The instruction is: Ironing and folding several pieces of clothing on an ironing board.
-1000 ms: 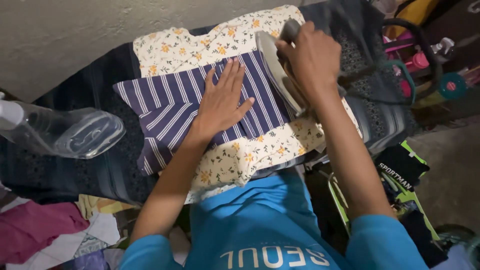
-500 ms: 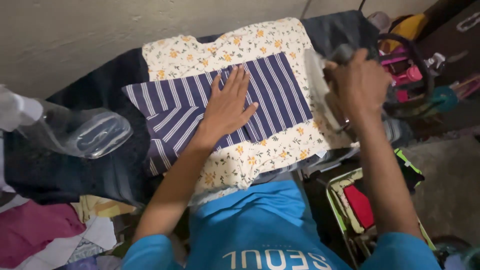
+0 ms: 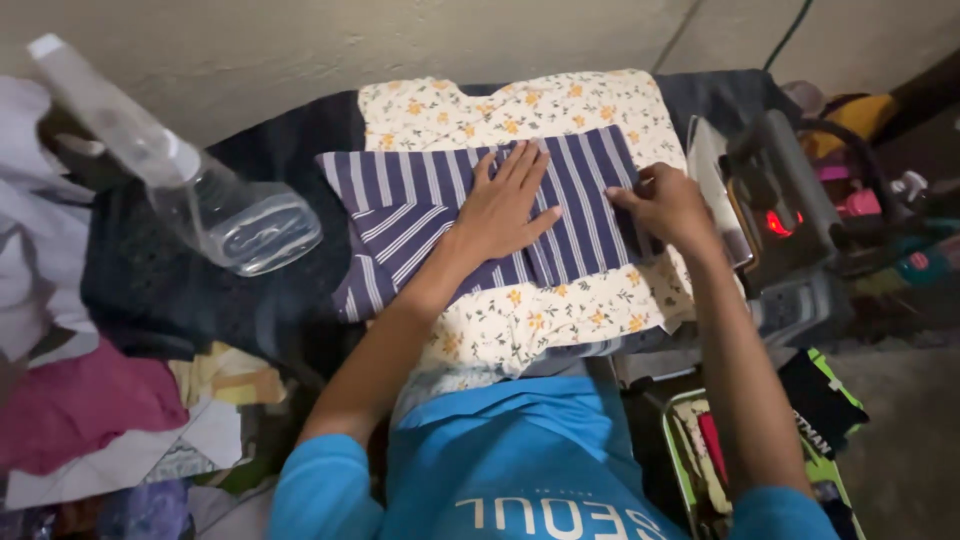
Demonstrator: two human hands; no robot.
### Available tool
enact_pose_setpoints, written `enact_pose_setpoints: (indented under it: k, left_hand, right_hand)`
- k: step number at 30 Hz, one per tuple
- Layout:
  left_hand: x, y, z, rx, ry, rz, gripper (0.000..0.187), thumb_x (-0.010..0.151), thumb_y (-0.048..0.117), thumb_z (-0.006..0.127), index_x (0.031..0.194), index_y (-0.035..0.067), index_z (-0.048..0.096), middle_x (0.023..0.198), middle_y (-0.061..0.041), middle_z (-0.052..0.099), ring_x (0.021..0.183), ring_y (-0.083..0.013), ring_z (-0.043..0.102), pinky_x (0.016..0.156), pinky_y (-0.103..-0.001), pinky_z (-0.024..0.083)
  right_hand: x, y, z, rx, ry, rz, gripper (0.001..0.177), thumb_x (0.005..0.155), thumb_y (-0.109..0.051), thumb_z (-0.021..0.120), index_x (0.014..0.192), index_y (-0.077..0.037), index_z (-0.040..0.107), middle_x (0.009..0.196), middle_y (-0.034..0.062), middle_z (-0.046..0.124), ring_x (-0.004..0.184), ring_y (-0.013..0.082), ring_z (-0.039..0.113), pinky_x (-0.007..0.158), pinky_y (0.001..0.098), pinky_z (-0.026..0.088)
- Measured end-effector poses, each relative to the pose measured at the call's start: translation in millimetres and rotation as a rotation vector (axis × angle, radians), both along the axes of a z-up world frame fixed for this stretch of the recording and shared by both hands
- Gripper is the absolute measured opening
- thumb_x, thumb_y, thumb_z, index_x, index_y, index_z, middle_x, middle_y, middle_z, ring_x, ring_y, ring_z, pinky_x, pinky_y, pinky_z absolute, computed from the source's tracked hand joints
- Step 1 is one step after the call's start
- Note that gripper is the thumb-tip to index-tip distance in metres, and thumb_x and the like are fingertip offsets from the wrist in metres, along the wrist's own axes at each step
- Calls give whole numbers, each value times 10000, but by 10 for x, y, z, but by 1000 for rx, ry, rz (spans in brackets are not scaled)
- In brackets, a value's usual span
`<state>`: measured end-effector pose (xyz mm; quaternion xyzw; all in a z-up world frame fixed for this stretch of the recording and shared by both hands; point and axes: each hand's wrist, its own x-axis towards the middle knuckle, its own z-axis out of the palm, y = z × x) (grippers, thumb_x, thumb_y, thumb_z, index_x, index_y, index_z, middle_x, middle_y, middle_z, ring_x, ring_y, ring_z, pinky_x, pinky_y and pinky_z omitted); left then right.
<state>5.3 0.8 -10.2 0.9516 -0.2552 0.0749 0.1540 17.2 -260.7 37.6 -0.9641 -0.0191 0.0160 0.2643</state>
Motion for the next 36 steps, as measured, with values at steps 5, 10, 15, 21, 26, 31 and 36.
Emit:
enact_pose_setpoints:
  k: [5, 10, 15, 21, 26, 31, 36]
  left_hand:
    - [-13, 167, 247, -194, 11, 20, 790, 1023, 534, 477, 1554, -30, 316, 1631, -278, 267, 1541, -368, 224, 1224, -602, 134]
    - [-344, 421, 799, -656, 60, 28, 717, 1051, 499, 499, 1534, -21, 400, 1546, -237, 476, 1451, -349, 475, 1215, -473, 395]
    - [-333, 446, 690, -1175, 603, 7, 784, 1000, 588, 396, 1523, 5, 434, 1449, -236, 579, 1317, -321, 607, 1083, -429, 503]
    - [-356, 440, 486, -1610, 1067, 219, 739, 1016, 597, 341, 1529, 68, 287, 1437, -230, 520, 1279, -307, 589, 1068, -469, 505]
    - [-324, 471, 203, -1763, 934, 162, 525, 1005, 169, 622, 1441, -83, 472, 1354, -265, 615, 1114, -291, 685, 955, -437, 594]
    - [-360, 419, 274, -1721, 829, 396, 498, 959, 2, 525, 1448, 23, 434, 1261, -165, 673, 1032, -225, 724, 840, -356, 660]
    - [-373, 412, 49, -1796, 582, 346, 626, 957, -80, 547, 1537, 37, 342, 1418, -167, 574, 1211, -226, 632, 1005, -355, 572]
  right_hand:
    - [78, -184, 348, 465, 212, 15, 351, 894, -311, 787, 1036, 6, 732, 888, 89, 759, 769, 150, 689, 685, 297, 545]
    - [-80, -483, 1090, 415, -16, -35, 235, 936, -211, 794, 1080, -37, 728, 918, 83, 731, 702, 120, 627, 590, 284, 480]
    - [-365, 222, 1402, 67, -133, 46, 331, 978, -264, 784, 1095, 36, 710, 898, 166, 728, 737, 220, 712, 592, 376, 569]
    - [-594, 1023, 1166, 490, -26, 512, 412, 999, -352, 662, 1178, 19, 681, 940, 136, 766, 837, 208, 770, 720, 329, 639]
    - [-347, 1028, 501, 119, -104, 279, 513, 1037, -460, 590, 1304, -29, 664, 1235, 183, 709, 1012, 296, 742, 871, 416, 617]
    - [-308, 1159, -271, -324, -316, 414, 858, 944, -746, 467, 1588, -187, 364, 1625, 262, 242, 1495, 462, 126, 1158, 621, 123]
    - [-477, 1206, -98, -306, -235, 366, 872, 924, -783, 420, 1619, -263, 342, 1683, 204, 207, 1558, 454, 96, 1248, 587, 77]
